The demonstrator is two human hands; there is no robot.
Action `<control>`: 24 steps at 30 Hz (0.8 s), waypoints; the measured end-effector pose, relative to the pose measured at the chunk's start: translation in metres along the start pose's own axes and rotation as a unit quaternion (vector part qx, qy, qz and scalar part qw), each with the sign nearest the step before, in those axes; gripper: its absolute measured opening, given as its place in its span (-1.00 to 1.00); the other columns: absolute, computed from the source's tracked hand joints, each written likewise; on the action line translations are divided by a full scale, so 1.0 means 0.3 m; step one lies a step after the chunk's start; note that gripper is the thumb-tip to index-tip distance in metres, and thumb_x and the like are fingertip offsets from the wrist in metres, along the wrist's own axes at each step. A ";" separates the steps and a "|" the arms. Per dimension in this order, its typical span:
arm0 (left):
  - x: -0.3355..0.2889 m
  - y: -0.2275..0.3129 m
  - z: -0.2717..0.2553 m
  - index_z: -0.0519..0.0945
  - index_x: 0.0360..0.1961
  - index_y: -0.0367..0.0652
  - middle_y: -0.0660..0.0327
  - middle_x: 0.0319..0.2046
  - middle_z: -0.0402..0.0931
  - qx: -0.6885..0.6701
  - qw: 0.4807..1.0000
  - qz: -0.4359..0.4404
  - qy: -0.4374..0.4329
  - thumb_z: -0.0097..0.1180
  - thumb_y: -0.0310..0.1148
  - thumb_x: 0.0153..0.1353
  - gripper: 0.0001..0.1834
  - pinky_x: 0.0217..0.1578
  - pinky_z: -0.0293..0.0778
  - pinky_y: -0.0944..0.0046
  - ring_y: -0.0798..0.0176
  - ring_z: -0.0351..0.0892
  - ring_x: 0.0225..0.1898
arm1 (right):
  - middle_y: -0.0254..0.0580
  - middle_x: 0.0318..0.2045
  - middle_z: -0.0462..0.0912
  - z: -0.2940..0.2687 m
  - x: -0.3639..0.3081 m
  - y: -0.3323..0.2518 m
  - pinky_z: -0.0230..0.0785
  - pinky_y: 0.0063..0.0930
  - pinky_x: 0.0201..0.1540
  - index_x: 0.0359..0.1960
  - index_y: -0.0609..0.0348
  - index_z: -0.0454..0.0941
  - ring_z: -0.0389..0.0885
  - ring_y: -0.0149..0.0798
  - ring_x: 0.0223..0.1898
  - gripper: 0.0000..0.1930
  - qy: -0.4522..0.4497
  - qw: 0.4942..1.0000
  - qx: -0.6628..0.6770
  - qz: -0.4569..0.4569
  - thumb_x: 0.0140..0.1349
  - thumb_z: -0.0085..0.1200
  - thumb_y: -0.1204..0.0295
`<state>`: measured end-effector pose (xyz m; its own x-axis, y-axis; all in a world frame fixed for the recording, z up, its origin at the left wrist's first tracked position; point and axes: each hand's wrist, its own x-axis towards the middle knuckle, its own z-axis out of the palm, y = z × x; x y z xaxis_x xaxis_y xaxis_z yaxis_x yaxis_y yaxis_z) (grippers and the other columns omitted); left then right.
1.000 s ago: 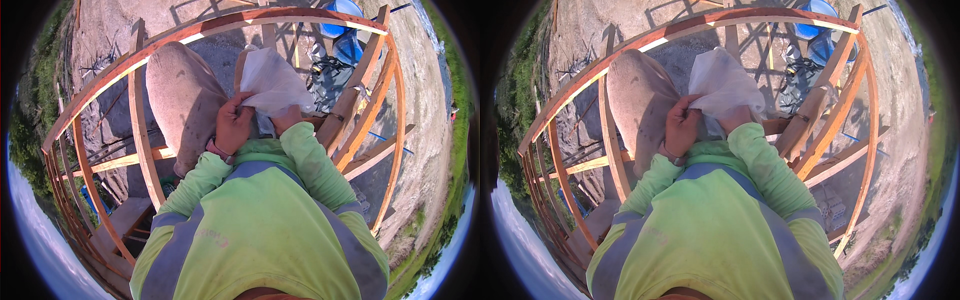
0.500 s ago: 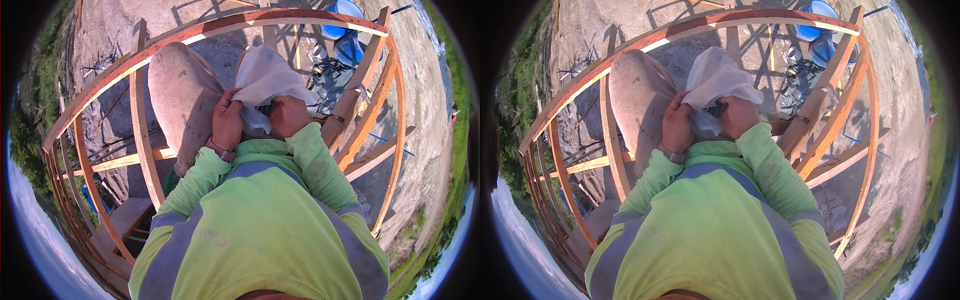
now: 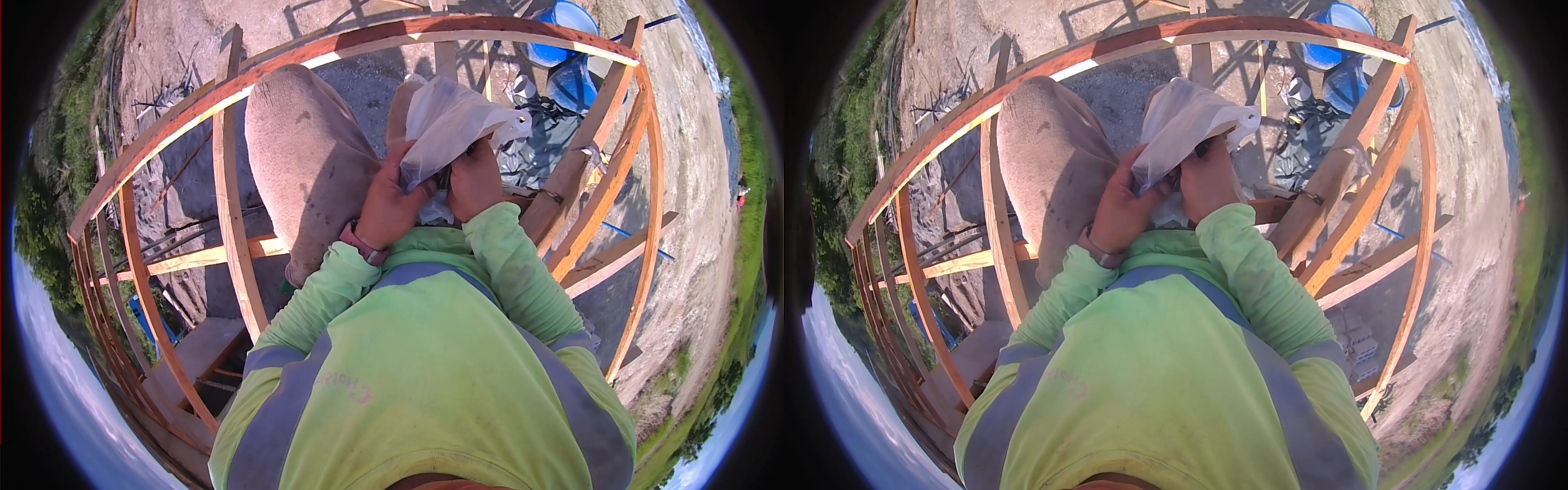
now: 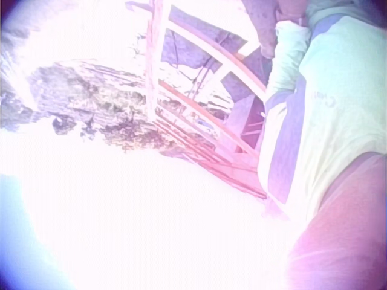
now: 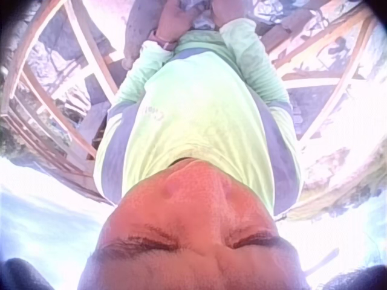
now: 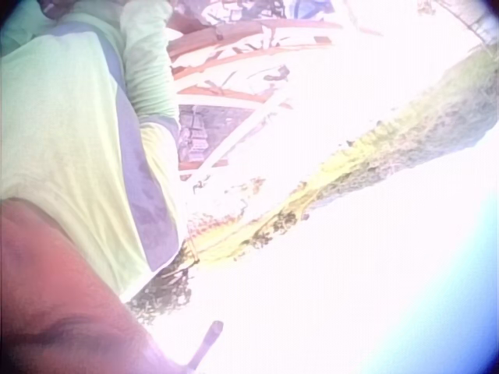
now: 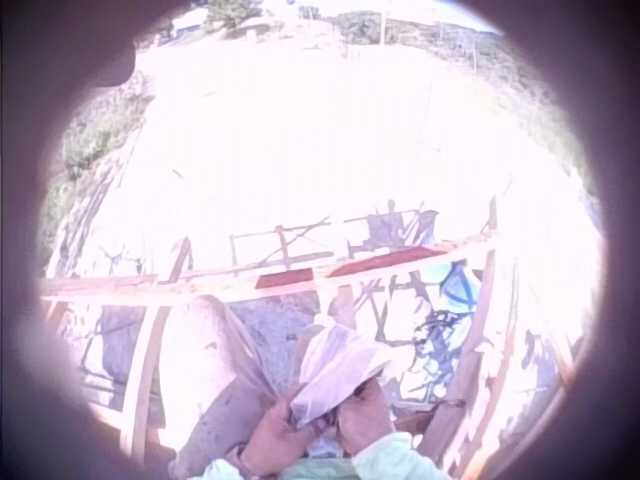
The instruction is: The person is nailing wooden planks to a curved roof frame using a hammer.
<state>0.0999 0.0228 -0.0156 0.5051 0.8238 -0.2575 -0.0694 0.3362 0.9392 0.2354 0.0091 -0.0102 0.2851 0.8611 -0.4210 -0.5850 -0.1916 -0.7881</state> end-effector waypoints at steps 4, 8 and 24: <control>0.001 -0.016 0.006 0.20 0.17 -0.24 0.22 -0.12 0.45 0.044 0.998 0.034 -0.001 0.09 -0.59 0.12 -0.42 -0.02 0.34 0.35 0.36 0.42 -0.06 | -0.22 -0.20 0.53 -0.009 -0.002 -0.016 0.43 -0.45 -0.33 -0.01 0.17 0.32 0.56 -0.28 -0.24 -0.68 0.011 0.999 0.010 0.035 0.17 -0.10 0.53; -0.006 -0.013 0.008 0.18 0.19 -0.21 0.19 -0.08 0.42 0.064 0.997 0.029 -0.017 0.05 -0.68 0.02 -0.35 0.02 0.32 0.32 0.32 0.41 -0.02 | -0.24 -0.22 0.54 -0.040 0.006 -0.004 0.41 -0.49 -0.43 0.01 0.14 0.30 0.57 -0.31 -0.29 -0.69 0.034 0.999 -0.014 0.017 0.20 -0.13 0.52; -0.013 0.090 0.036 0.24 0.04 -0.13 0.15 -0.17 0.41 -0.153 0.966 -0.203 0.041 -0.02 -0.67 -0.01 -0.46 -0.22 0.46 0.34 0.28 0.52 -0.23 | -0.05 -0.30 0.55 -0.099 -0.002 -0.122 0.35 -0.13 -0.18 -0.30 0.14 0.56 0.48 0.07 -0.17 -0.57 -0.004 0.578 -0.706 -0.409 -0.37 0.23 0.38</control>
<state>0.1054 0.0237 0.0133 0.4758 0.6250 -0.6188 -0.1373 0.7477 0.6497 0.2793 0.0016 0.0054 0.0211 0.9364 0.3504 0.9475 0.0931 -0.3058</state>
